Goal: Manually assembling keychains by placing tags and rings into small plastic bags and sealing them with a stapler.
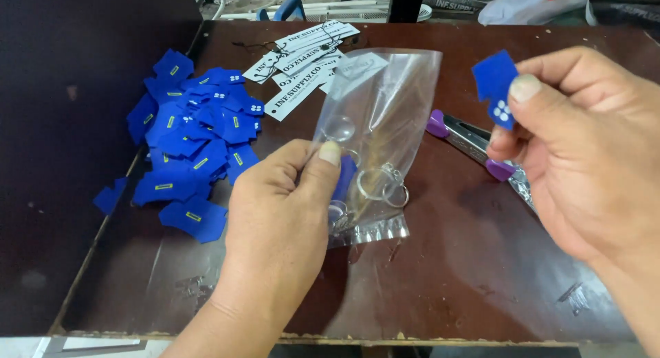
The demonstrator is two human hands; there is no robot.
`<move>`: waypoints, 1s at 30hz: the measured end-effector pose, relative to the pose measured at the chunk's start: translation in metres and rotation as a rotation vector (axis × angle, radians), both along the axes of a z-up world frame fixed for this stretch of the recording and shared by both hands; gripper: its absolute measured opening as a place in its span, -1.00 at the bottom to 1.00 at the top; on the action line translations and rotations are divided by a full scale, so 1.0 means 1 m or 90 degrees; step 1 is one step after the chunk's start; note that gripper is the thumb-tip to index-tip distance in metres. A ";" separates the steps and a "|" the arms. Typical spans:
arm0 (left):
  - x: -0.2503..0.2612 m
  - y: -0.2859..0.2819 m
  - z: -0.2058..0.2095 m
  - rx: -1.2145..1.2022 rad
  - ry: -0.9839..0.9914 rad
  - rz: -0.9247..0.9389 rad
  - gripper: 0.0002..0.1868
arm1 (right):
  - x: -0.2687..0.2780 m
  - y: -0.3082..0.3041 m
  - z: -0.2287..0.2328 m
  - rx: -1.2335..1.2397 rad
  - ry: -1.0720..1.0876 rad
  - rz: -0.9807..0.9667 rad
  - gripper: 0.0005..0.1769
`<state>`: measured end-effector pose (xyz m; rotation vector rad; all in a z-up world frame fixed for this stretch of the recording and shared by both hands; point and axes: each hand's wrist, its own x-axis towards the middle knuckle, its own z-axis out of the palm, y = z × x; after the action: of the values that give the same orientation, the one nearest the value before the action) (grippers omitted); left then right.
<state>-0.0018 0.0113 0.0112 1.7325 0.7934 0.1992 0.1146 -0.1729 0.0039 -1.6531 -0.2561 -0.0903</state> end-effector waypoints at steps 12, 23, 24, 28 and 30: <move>0.010 0.003 0.011 -0.085 -0.102 0.057 -0.80 | 0.002 -0.005 0.003 -0.041 0.007 0.023 -0.88; 0.008 0.007 0.021 -0.161 -0.123 0.099 -0.81 | 0.017 0.003 -0.004 0.023 0.130 0.035 -0.85; 0.008 0.006 0.024 -0.174 -0.108 0.088 -0.81 | 0.017 -0.001 -0.007 0.053 0.138 0.052 -0.84; 0.010 0.002 0.014 -0.214 -0.138 0.081 -0.86 | 0.016 -0.009 0.000 0.115 0.093 0.068 -0.93; 0.011 -0.001 0.008 -0.228 -0.169 0.077 -0.95 | 0.021 -0.015 0.005 0.090 0.046 0.027 -0.83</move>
<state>0.0095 0.0101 0.0196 1.2905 0.6908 0.3393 0.1361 -0.1880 0.0088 -1.5060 -0.2242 -0.0167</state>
